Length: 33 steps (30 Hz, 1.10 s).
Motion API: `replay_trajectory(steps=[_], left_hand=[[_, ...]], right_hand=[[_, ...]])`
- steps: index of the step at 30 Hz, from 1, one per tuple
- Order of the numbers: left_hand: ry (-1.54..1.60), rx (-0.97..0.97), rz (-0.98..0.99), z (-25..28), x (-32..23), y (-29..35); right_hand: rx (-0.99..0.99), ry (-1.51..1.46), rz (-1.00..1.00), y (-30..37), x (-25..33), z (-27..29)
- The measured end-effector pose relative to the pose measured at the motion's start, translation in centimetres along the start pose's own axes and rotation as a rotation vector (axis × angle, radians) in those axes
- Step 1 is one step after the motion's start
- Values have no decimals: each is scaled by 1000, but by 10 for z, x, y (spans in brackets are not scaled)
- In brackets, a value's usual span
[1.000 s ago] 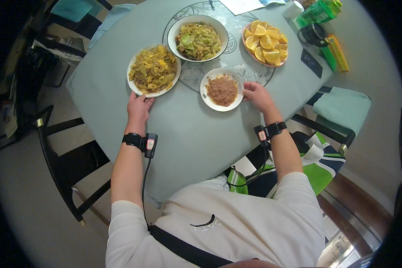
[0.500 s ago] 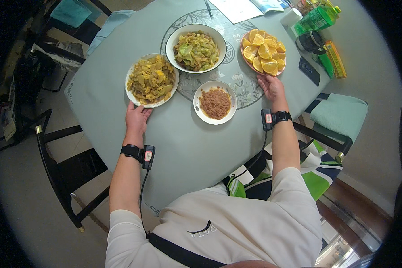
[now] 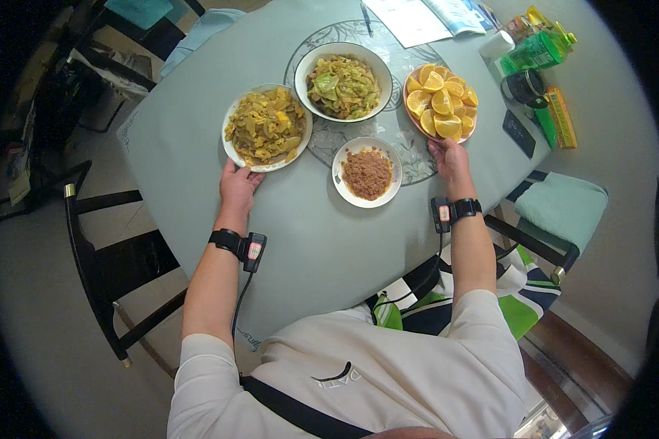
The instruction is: The person arranges sliced oranges on a plate, carries it to the dining table, and places it among other dishes. They then retrieve bowls from a cabinet, place them on the counter, and ladle a hot liquid from a pot into the bowls.
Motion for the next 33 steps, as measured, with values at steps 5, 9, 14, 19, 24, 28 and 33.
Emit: replay_trajectory(steps=[5, 9, 14, 19, 24, 28, 33], left_hand=[[6, -4, -17, 1, 5, 1], [28, -23, -25, -1, 9, 4], [40, -52, -11, -3, 15, 9], [68, -78, -34, 0, 15, 15], [69, -104, -29, 6, 19, 18], [97, -68, -62, 4, 21, 21], [122, -62, -26, -6, 26, 18]], right_hand=[[-1, 66, -57, 18, -13, -10], [10, 120, -89, 28, -21, -16], [32, 82, -84, 38, -28, -22], [-6, 74, -97, 49, -37, -21], [-32, 84, -142, 55, -49, -19], [1, 81, -117, 56, -50, -24], [3, 59, -116, 65, -50, -29]])
Point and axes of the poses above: each hand's wrist, its own y-axis away from the middle knuckle, its own z-axis out of the back of the hand, x = y × z, the point moved 10 cm from there along -y, towards the middle knuckle, and after that the axes turned 1 degree about -z, right-handed, at the moved point
